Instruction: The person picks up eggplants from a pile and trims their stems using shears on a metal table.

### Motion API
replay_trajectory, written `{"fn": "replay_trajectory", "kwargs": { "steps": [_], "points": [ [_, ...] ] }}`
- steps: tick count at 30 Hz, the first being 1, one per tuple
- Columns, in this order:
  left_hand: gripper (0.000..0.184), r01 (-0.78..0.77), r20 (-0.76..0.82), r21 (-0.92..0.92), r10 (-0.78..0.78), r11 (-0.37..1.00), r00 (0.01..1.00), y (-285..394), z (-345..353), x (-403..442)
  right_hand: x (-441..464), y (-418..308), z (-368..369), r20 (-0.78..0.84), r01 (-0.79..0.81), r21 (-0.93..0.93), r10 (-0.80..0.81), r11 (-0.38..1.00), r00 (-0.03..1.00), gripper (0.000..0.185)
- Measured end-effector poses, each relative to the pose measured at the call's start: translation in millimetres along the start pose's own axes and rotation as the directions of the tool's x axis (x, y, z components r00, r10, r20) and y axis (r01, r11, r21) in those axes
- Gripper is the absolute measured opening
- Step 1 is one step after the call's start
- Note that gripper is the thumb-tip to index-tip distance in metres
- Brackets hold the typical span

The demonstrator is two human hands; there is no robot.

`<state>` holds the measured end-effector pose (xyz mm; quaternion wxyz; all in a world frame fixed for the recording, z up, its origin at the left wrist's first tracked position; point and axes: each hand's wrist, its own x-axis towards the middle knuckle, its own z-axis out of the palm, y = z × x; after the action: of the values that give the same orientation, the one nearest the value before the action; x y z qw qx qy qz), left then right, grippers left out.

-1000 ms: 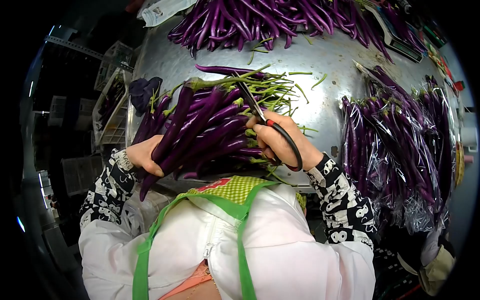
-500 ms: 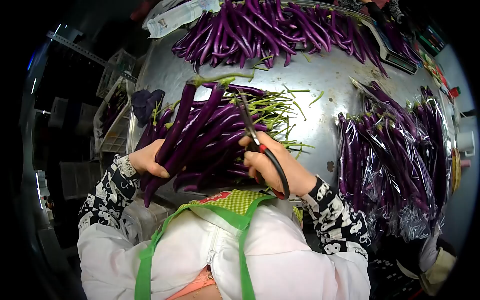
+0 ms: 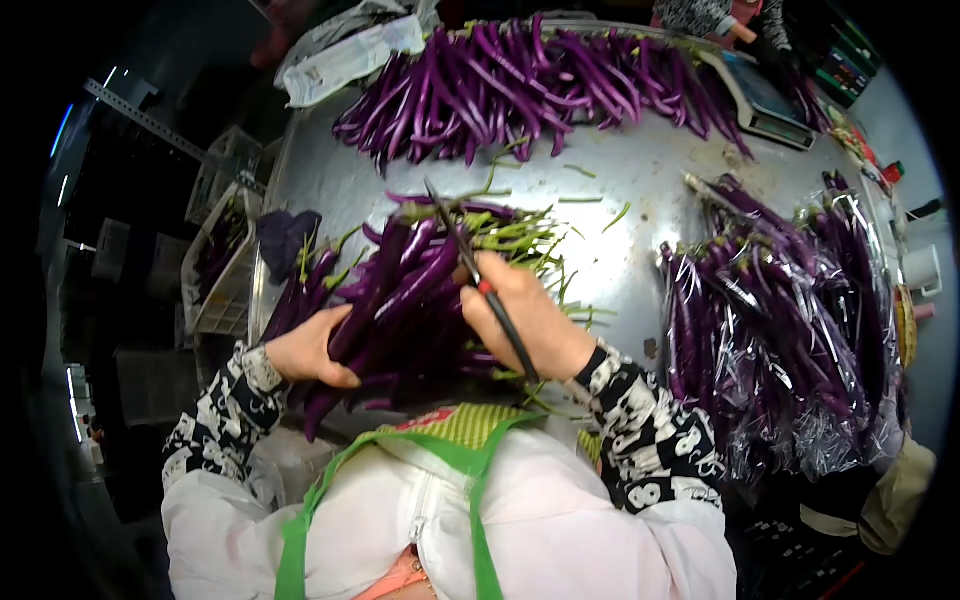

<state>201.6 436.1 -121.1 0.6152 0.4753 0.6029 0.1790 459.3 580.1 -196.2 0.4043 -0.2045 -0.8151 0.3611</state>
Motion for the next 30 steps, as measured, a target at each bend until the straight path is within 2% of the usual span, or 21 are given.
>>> {"fn": "replay_trajectory", "kwargs": {
  "steps": [2, 3, 4, 6, 7, 8, 9, 10, 12, 13, 15, 16, 18, 20, 22, 23, 24, 26, 27, 28, 30],
  "points": [
    [0.078, -0.019, -0.021, 0.067, 0.02, 0.998, 1.0, -3.5, -2.3, 2.7, 0.1, -8.4, -6.1, -0.026, 0.084, -0.012, -0.084, 0.996, 0.996, 0.026],
    [0.08, 0.006, 0.009, 0.026, -0.006, 1.0, 1.0, -3.3, -5.2, 3.6, -2.9, -18.2, -16.7, 0.078, -0.005, -0.016, 0.006, 1.0, 0.997, 0.022],
    [0.082, 0.002, 0.026, 0.007, -0.002, 1.0, 1.0, 4.2, -6.0, 2.0, -10.3, -16.6, -22.8, 0.068, 0.003, -0.033, -0.001, 0.999, 0.998, 0.022],
    [0.083, -0.031, 0.038, -0.051, 0.033, 0.998, 0.999, 9.1, -9.2, -0.9, -30.6, 2.6, -34.9, 0.151, -0.28, -0.2, 0.312, 0.939, 0.938, 0.019],
    [0.073, -0.071, -0.017, -0.108, 0.069, 0.992, 0.997, 13.2, -6.0, -2.0, -48.2, 32.9, -33.4, 0.024, -0.428, -0.259, 0.448, 0.866, 0.894, 0.019],
    [0.073, -0.078, -0.012, -0.106, 0.077, 0.991, 0.997, 12.4, -6.7, -1.0, -68.3, 61.8, -36.2, -0.102, -0.394, -0.427, 0.39, 0.814, 0.915, 0.021],
    [0.073, -0.077, -0.017, -0.223, 0.075, 0.972, 0.997, 11.3, -9.9, -1.1, -86.5, 82.2, -42.9, -0.212, -0.373, -0.58, 0.308, 0.724, 0.927, 0.024],
    [0.074, -0.077, -0.021, -0.336, 0.074, 0.939, 0.997, 10.4, -12.8, -0.1, -99.7, 91.7, -53.4, -0.217, -0.376, -0.583, 0.308, 0.72, 0.926, 0.024],
    [0.072, -0.145, -0.015, -0.457, 0.155, 0.878, 0.988, 14.3, -14.4, 7.2, -123.9, 103.3, -72.3, -0.24, -0.561, -0.698, 0.593, 0.444, 0.769, 0.032],
    [0.071, -0.185, -0.053, -0.502, 0.184, 0.845, 0.982, 14.0, -14.8, 14.4, -134.7, 110.2, -76.6, -0.247, -0.563, -0.702, 0.592, 0.436, 0.767, 0.032],
    [0.07, -0.212, -0.068, -0.552, 0.21, 0.806, 0.975, 17.6, -20.1, 31.7, -145.2, 123.3, -83.1, 0.047, -0.416, -0.817, 0.764, 0.401, 0.643, 0.036],
    [0.062, -0.276, -0.168, -0.617, 0.219, 0.737, 0.961, 35.6, -7.4, 38.6, -128.2, 99.3, -86.1, 0.124, -0.343, -0.871, 0.831, 0.353, 0.543, 0.04],
    [0.067, -0.231, -0.087, -0.612, 0.226, 0.756, 0.97, 31.6, -13.1, 60.7, -104.6, 87.0, -78.5, 0.207, -0.266, -0.898, 0.868, 0.352, 0.452, 0.046],
    [0.062, -0.199, -0.08, -0.678, 0.199, 0.708, 0.977, 38.9, -4.1, 79.4, -76.7, 53.6, -65.0, 0.018, -0.38, -0.765, 0.607, 0.519, 0.795, 0.061],
    [0.06, -0.228, -0.101, -0.689, 0.22, 0.689, 0.97, 46.6, 11.6, 103.4, -59.7, 56.0, -42.7, -0.067, -0.525, -0.327, 0.535, 0.786, 0.842, 0.084],
    [0.059, -0.208, -0.112, -0.672, 0.179, 0.711, 0.977, 47.1, 18.2, 116.6, -26.4, 23.9, -50.2, 0.129, -0.636, 0.212, 0.624, 0.742, 0.771, 0.095],
    [0.048, -0.229, -0.137, -0.707, 0.188, 0.669, 0.972, 52.8, 28.4, 127.4, 7.0, -7.6, -57.5, 0.348, -0.635, 0.654, 0.582, 0.411, 0.735, 0.107],
    [0.05, -0.297, -0.243, -0.587, 0.186, 0.753, 0.952, 58.6, 47.9, 152.8, 23.7, 12.0, -27.9, 0.285, -0.477, 0.737, 0.421, 0.478, 0.861, 0.115],
    [0.049, -0.394, -0.283, -0.574, 0.277, 0.718, 0.918, 61.1, 52.9, 161.4, 34.4, 7.2, -14.7, 0.138, -0.478, 0.485, 0.476, 0.732, 0.869, 0.114],
    [0.05, -0.378, -0.237, -0.582, 0.294, 0.72, 0.926, 62.2, 46.5, 172.9, 38.5, 15.3, -7.4, -0.03, -0.278, 0.524, 0.343, 0.805, 0.939, 0.103],
    [0.053, -0.419, -0.282, -0.508, 0.315, 0.753, 0.906, 70.6, 36.0, 193.3, 46.0, 34.3, -2.8, 0.074, -0.292, 0.826, 0.42, 0.483, 0.904, 0.091]
  ]
}}
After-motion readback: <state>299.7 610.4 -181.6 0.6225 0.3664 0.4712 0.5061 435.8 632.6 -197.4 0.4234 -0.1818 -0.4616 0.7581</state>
